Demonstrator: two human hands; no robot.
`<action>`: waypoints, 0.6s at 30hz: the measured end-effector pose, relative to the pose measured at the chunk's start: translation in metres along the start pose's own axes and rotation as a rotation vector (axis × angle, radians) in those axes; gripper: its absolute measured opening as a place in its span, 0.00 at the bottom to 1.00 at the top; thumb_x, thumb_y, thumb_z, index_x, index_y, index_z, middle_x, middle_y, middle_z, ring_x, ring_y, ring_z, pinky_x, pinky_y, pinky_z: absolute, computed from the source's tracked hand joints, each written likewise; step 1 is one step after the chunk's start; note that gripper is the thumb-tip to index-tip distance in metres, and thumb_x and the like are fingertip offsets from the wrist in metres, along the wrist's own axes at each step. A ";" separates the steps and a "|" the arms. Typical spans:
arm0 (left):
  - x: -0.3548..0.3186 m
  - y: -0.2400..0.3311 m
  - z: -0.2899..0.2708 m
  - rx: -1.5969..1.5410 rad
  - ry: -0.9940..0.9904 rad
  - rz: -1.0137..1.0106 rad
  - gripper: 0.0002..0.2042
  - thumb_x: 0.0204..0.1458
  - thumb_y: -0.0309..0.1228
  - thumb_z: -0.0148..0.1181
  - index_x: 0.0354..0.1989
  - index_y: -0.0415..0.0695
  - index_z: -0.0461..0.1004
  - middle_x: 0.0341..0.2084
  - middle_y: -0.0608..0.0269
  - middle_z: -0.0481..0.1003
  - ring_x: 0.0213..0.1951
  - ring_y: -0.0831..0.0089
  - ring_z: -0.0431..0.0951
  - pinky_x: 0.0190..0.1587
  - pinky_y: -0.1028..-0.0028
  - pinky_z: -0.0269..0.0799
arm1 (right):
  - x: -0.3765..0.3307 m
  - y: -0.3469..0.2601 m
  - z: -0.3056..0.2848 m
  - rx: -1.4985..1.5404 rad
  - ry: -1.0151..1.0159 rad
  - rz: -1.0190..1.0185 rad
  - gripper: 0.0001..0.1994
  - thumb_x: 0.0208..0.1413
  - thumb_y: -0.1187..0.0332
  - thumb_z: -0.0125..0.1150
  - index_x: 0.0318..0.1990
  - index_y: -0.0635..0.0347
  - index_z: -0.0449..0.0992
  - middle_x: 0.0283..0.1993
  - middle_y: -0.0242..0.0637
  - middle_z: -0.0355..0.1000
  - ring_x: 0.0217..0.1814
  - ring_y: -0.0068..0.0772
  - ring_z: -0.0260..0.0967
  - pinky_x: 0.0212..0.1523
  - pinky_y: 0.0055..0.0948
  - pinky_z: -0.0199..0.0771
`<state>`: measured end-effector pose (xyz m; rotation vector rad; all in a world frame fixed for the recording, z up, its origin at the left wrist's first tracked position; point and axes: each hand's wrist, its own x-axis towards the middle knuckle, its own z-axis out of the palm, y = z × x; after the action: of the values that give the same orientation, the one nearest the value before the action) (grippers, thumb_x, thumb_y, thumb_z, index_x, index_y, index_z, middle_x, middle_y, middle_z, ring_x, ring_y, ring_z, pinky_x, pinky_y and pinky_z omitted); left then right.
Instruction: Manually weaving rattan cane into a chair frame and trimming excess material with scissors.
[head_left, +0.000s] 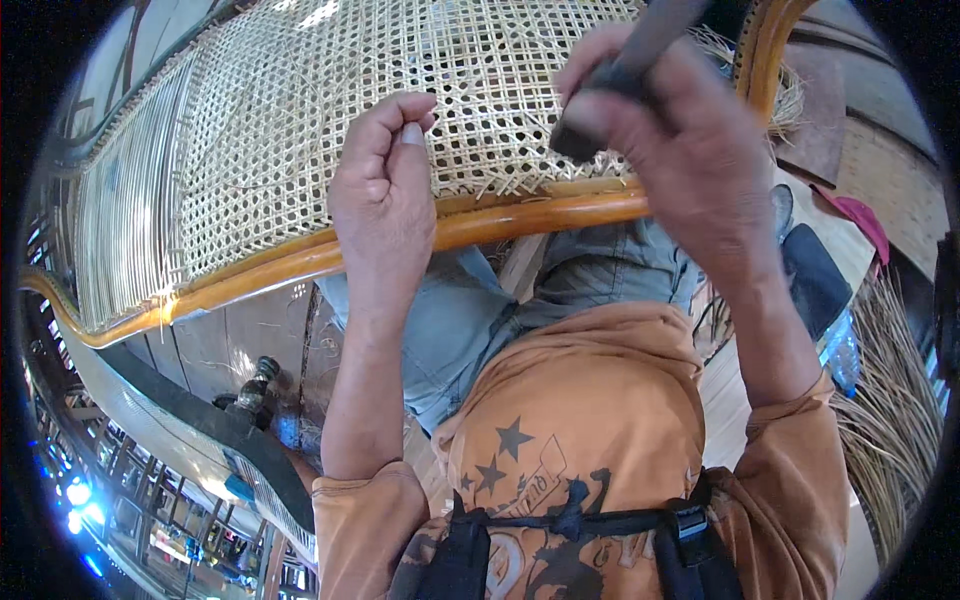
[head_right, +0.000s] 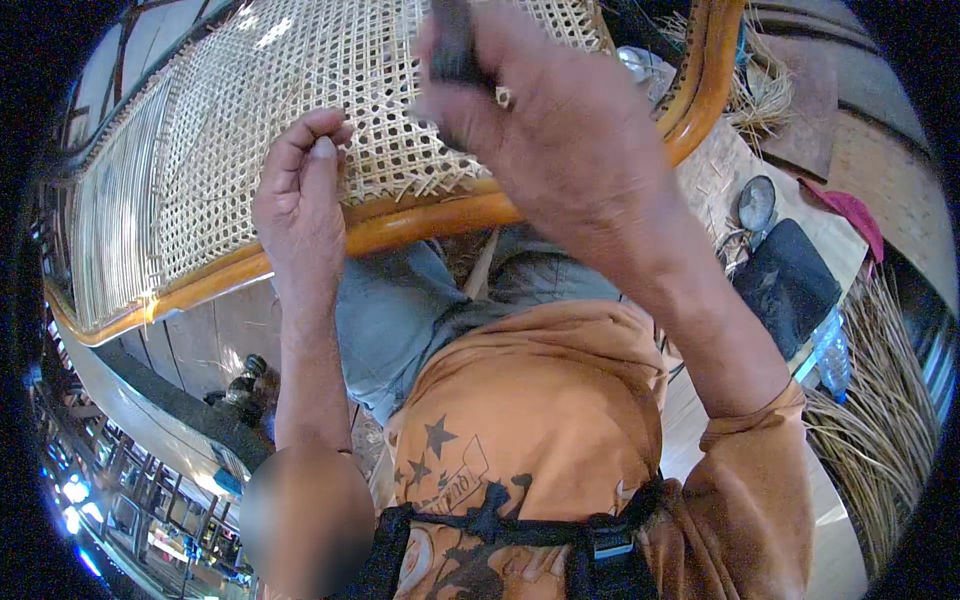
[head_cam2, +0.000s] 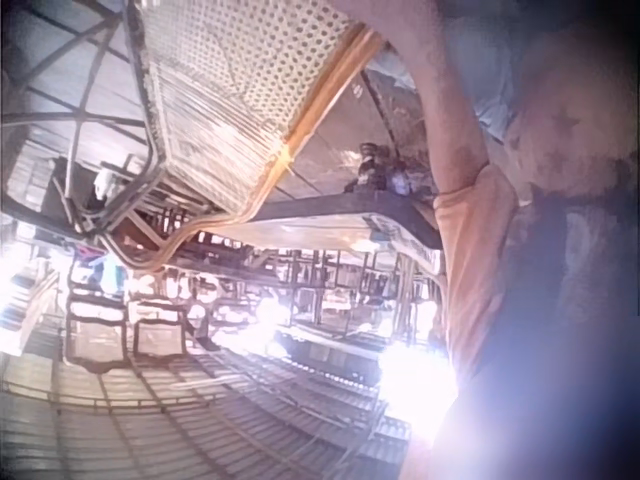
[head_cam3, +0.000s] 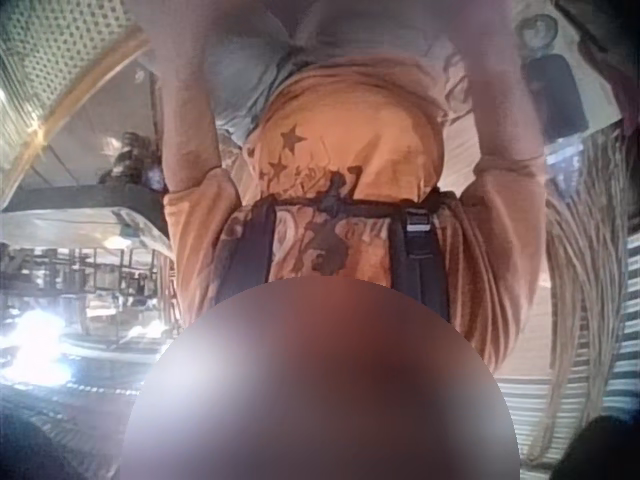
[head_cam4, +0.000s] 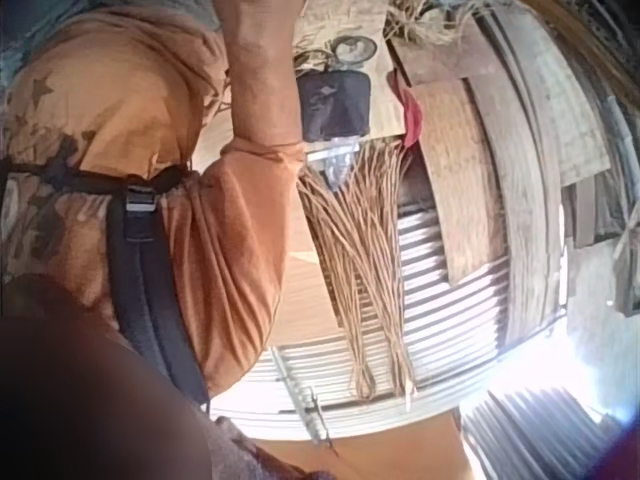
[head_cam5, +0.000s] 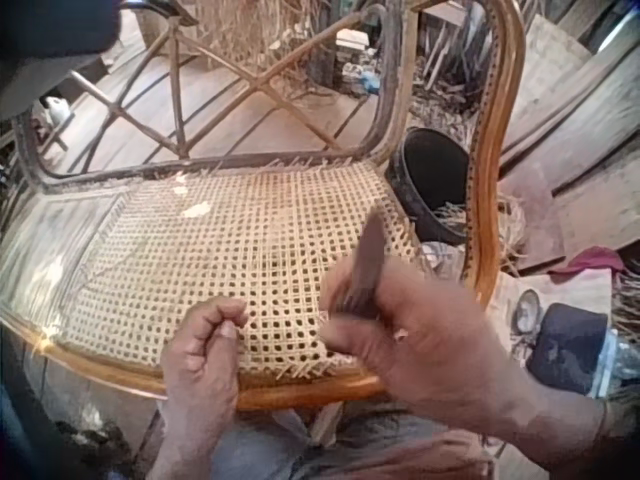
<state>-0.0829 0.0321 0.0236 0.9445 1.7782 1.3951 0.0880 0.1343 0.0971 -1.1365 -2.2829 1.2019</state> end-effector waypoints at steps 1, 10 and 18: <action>0.000 -0.002 -0.002 0.000 0.011 0.014 0.10 0.57 0.18 0.47 0.44 0.38 0.74 0.37 0.65 0.74 0.40 0.80 0.73 0.46 0.80 0.69 | 0.004 -0.006 -0.003 0.191 0.098 0.013 0.09 0.57 0.72 0.58 0.45 0.56 0.70 0.33 0.30 0.71 0.36 0.23 0.71 0.41 0.25 0.71; 0.000 0.000 0.002 0.022 -0.024 -0.019 0.09 0.57 0.20 0.51 0.45 0.38 0.73 0.36 0.67 0.73 0.37 0.83 0.71 0.41 0.82 0.67 | -0.002 0.004 0.003 0.300 0.037 0.097 0.08 0.58 0.69 0.59 0.43 0.56 0.71 0.34 0.26 0.70 0.39 0.15 0.67 0.39 0.21 0.69; -0.001 0.002 0.006 0.205 -0.128 0.082 0.08 0.52 0.19 0.56 0.41 0.39 0.74 0.36 0.61 0.73 0.33 0.78 0.72 0.35 0.80 0.69 | -0.011 0.020 0.015 0.277 0.172 0.079 0.11 0.55 0.67 0.59 0.43 0.60 0.68 0.30 0.47 0.70 0.31 0.50 0.71 0.33 0.38 0.71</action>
<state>-0.0774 0.0345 0.0241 1.1995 1.8271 1.1879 0.0962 0.1239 0.0728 -1.1821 -1.8929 1.3440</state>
